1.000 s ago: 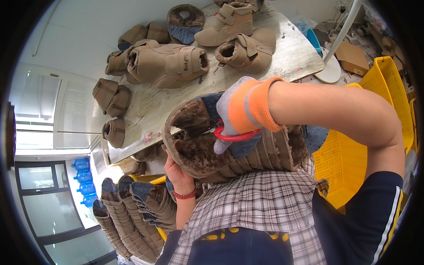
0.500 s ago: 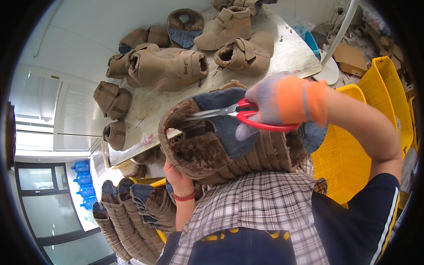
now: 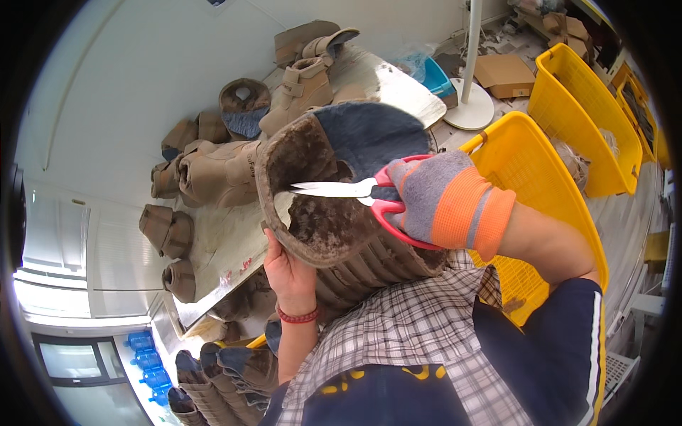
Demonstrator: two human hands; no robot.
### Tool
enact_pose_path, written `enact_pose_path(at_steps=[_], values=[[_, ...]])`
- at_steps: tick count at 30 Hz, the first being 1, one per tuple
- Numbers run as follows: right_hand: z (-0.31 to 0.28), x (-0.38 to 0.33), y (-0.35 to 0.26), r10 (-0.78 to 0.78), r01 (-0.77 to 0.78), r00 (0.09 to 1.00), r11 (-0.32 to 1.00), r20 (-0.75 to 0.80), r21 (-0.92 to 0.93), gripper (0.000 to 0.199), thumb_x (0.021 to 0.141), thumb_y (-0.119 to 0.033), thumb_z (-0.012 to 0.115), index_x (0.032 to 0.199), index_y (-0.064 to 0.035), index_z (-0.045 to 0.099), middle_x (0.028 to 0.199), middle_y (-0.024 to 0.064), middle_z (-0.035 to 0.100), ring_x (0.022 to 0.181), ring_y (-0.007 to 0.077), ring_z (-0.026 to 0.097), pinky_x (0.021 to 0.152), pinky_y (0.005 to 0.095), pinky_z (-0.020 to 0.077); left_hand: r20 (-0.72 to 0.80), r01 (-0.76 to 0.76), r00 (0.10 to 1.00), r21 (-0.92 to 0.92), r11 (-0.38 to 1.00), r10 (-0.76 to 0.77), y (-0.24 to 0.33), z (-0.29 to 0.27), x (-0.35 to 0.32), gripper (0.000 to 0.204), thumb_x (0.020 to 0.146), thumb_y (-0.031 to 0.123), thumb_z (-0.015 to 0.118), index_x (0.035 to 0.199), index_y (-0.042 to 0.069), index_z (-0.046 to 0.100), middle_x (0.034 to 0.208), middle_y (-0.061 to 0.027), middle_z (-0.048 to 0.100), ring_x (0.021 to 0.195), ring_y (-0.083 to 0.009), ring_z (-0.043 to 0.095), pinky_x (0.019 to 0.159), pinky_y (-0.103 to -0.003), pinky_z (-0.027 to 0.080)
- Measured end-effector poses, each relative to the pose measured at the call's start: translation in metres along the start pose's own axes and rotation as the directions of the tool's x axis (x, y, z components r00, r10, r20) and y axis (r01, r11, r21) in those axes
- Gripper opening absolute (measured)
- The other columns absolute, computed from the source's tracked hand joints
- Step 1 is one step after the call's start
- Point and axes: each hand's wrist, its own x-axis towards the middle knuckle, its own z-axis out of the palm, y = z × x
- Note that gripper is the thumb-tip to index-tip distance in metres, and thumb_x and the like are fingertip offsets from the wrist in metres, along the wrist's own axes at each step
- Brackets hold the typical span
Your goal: The person trims the interior lining of several tan boots using red-handled scissors. They pick up each boot from a pile, cut the inner material, and place the trimmed boot into a yellow bin. The process is repeated for multiple boots.
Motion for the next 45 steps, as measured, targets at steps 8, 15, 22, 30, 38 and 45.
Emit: enact_pose_path(at_steps=[8,15,22,30,38,45], values=[[0.006,0.035,-0.018,-0.051,0.199,0.879,0.943,0.473,-0.268,0.019,0.079,-0.024,0.061,0.086,-0.009,0.071,0.087,0.0124,0.07,0.078,0.0279,0.068,0.063,0.039,0.0528,-0.075,-0.021,0.997,0.061,0.998,0.025,-0.014,-0.008,-0.001,0.041,0.099,0.024,0.042,0.134,0.002,0.042,0.136,-0.0109,0.048,0.127,-0.0259,0.043,0.11,-0.043,0.029],[-0.017,0.011,-0.004,0.112,-0.067,0.948,0.985,0.297,-0.159,0.027,0.082,-0.024,0.058,0.1,-0.0061,0.067,0.082,0.0135,0.069,0.078,0.0312,0.068,0.068,0.0396,0.0533,-0.05,-0.038,0.998,0.032,0.999,0.04,0.003,-0.029,-0.012,0.039,0.1,0.025,0.036,0.13,0.001,0.048,0.136,-0.0146,0.048,0.127,-0.0293,0.042,0.111,-0.048,0.026],[0.021,0.005,0.011,0.073,0.079,0.977,0.744,-0.199,0.663,0.047,0.079,-0.042,0.071,0.097,0.0001,0.06,0.074,0.0167,0.063,0.073,0.0197,0.064,0.065,0.0313,0.05,0.056,-0.024,0.998,0.146,0.989,0.016,-0.026,0.015,0.0,0.041,0.101,0.026,0.035,0.132,0.002,0.045,0.137,-0.0111,0.047,0.127,-0.0273,0.043,0.111,-0.046,0.027],[0.009,-0.051,0.023,0.316,0.073,0.89,0.611,-0.328,0.789,0.046,0.08,-0.017,0.072,0.117,0.0026,0.053,0.097,0.0133,0.066,0.086,0.0163,0.064,0.076,0.0281,0.0504,0.352,-0.314,0.888,0.935,0.167,-0.296,-0.07,0.044,0.013,0.053,0.089,0.021,0.058,0.133,0.001,0.034,0.144,-0.0166,0.034,0.131,-0.032,0.036,0.108,-0.044,0.029],[0.077,-0.089,0.07,0.165,-0.163,0.984,0.686,0.067,0.709,0.049,0.08,-0.018,0.072,0.12,0.0018,0.052,0.106,0.0118,0.065,0.094,0.0176,0.062,0.085,0.0321,0.0487,0.434,-0.635,0.607,0.769,-0.078,-0.666,-0.044,0.016,0.022,0.022,0.069,-0.001,0.071,0.085,0.004,0.058,0.15,-0.0208,0.019,0.138,-0.0396,0.021,0.112,-0.047,0.021],[0.122,-0.055,0.064,-0.047,-0.121,0.981,0.616,0.19,0.779,0.045,0.08,-0.015,0.072,0.118,-0.0001,0.054,0.104,0.0075,0.064,0.094,0.0111,0.058,0.082,0.0299,0.0481,0.444,-0.591,0.558,0.806,0.04,-0.701,-0.042,0.016,0.028,0.023,0.068,-0.005,0.07,0.085,0.006,0.059,0.149,-0.021,0.02,0.138,-0.0391,0.021,0.111,-0.043,0.023]])
